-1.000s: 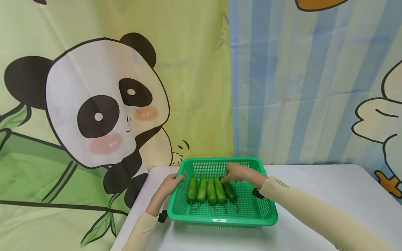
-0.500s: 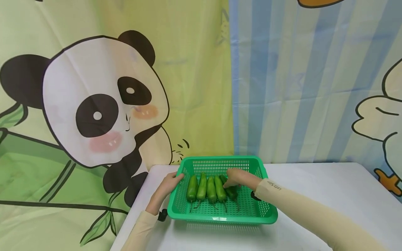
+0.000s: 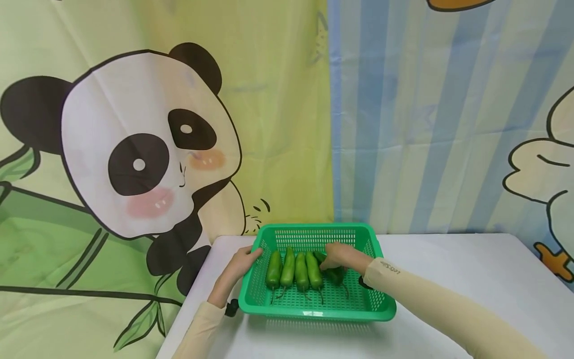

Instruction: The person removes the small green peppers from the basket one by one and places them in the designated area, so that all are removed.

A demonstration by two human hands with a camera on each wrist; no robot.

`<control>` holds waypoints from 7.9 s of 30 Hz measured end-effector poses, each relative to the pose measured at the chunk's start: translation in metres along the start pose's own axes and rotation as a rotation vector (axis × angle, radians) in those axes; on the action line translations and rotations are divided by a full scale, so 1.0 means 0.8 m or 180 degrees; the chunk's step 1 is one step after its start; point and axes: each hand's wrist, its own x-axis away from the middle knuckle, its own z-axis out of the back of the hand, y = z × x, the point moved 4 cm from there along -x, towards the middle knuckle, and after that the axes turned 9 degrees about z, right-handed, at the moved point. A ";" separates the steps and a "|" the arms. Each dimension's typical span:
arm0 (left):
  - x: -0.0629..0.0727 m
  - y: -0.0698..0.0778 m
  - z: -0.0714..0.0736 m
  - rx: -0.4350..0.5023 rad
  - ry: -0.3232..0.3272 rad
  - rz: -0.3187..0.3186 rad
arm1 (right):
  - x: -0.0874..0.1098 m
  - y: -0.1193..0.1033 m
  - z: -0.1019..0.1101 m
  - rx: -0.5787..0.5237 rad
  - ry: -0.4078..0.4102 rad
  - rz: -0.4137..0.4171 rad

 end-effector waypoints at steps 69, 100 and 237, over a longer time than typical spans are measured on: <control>-0.001 -0.001 0.000 0.0011 0.0069 0.0022 | 0.063 0.037 0.076 -0.2078 -0.0443 0.0231; 0.001 0.000 -0.001 0.0060 0.0096 0.0038 | 0.110 0.091 0.116 -0.2387 -0.0454 0.0335; 0.002 0.000 -0.001 0.0127 0.0075 0.0021 | 0.125 0.208 0.112 -0.0933 -0.0186 -0.0130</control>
